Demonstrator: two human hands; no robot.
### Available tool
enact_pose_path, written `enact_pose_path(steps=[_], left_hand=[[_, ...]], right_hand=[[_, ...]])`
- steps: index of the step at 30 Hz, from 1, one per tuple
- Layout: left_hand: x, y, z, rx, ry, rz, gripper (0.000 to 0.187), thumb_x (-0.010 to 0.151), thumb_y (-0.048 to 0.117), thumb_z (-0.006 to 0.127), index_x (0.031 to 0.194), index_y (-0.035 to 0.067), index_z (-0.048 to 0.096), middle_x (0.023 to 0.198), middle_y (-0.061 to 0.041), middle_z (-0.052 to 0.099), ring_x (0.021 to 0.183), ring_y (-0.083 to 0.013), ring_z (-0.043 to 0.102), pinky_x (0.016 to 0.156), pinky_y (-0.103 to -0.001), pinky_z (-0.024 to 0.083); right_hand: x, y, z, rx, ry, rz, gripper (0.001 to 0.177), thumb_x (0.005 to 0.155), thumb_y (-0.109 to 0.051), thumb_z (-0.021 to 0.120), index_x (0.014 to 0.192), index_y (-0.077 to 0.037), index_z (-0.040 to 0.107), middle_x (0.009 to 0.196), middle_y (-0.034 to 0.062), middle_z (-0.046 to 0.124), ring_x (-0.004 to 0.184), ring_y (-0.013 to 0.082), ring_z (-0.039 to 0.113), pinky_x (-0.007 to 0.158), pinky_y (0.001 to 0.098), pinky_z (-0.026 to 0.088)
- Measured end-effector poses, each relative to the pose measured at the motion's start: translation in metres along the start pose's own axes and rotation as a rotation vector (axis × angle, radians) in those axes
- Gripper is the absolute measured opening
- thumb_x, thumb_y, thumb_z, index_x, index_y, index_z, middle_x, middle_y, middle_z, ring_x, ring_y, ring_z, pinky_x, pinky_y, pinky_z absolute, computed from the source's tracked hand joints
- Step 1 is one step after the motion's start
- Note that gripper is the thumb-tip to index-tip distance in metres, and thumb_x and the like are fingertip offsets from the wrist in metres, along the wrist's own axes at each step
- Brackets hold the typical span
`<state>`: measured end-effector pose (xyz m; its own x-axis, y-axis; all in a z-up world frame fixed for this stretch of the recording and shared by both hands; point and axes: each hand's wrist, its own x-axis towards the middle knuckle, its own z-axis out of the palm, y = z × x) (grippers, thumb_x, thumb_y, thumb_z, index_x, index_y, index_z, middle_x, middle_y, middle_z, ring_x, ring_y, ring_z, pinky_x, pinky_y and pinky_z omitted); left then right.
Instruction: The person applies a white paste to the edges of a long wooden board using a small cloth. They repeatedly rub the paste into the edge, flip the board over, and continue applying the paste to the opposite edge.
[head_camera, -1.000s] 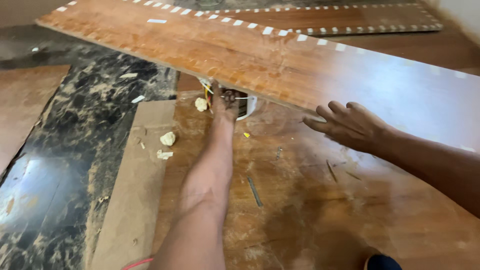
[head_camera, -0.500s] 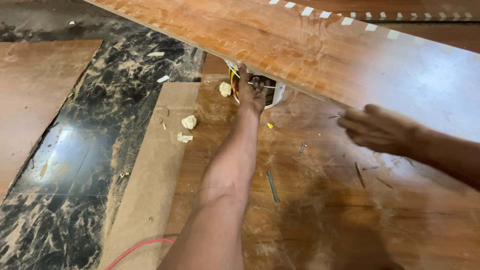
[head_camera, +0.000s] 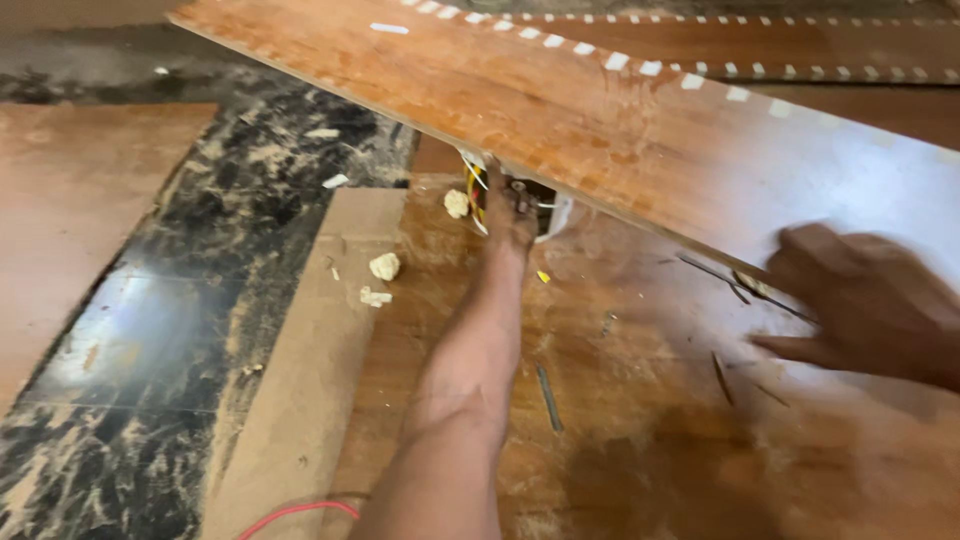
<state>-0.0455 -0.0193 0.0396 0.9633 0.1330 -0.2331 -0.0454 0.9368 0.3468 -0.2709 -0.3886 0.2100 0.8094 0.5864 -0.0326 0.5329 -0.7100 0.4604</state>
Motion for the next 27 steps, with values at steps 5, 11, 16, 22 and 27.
enact_pose_path(steps=[5,11,16,22,27], left_hand=[[-0.006,-0.006,0.000,0.031,0.086,-0.039,0.058,0.078,0.068,0.076,0.090,0.014,0.057,0.063,0.005,0.037,0.045,-0.0099,0.026,0.049,-0.026,0.029],[-0.028,0.007,-0.007,0.082,0.060,-0.061,0.061,0.076,0.069,0.078,0.089,0.015,0.054,0.065,0.004,0.035,0.046,-0.0109,0.024,0.050,-0.027,0.028],[-0.054,0.027,-0.011,0.212,0.131,-0.106,0.057,0.077,0.069,0.075,0.089,0.016,0.059,0.068,0.004,0.040,0.055,-0.0104,0.031,0.055,-0.026,0.034],[-0.067,0.047,-0.030,0.250,0.129,-0.140,0.052,0.083,0.069,0.072,0.087,0.018,0.059,0.065,0.004,0.042,0.054,-0.0104,0.032,0.051,-0.026,0.031],[-0.054,0.057,-0.041,0.231,0.159,-0.128,0.050,0.085,0.066,0.073,0.081,0.020,0.054,0.062,0.005,0.040,0.049,-0.0102,0.030,0.047,-0.026,0.027]], right_hand=[[-0.056,0.029,0.054,-0.083,0.345,0.007,0.073,0.050,-0.036,0.071,0.112,0.001,0.064,0.115,0.0130,0.061,0.108,0.0301,0.058,0.090,0.0388,0.048],[-0.065,0.036,0.098,0.114,0.346,0.118,0.032,0.076,-0.013,0.071,0.107,-0.003,0.067,0.110,0.0108,0.066,0.098,0.0240,0.061,0.085,0.0374,0.050],[-0.084,0.017,0.093,0.071,0.116,0.076,0.051,0.073,-0.002,0.059,0.124,-0.009,0.061,0.125,0.0082,0.060,0.101,0.0191,0.065,0.083,0.0301,0.057],[-0.110,-0.057,0.062,0.181,-0.221,0.032,0.079,0.072,0.002,0.053,0.146,-0.020,0.037,0.151,0.0043,0.039,0.112,0.0158,0.065,0.089,0.0285,0.060],[-0.095,-0.083,0.056,0.142,-0.414,0.004,0.095,0.076,0.007,0.047,0.160,-0.025,0.018,0.171,0.0045,0.020,0.122,0.0152,0.063,0.097,0.0270,0.061]])
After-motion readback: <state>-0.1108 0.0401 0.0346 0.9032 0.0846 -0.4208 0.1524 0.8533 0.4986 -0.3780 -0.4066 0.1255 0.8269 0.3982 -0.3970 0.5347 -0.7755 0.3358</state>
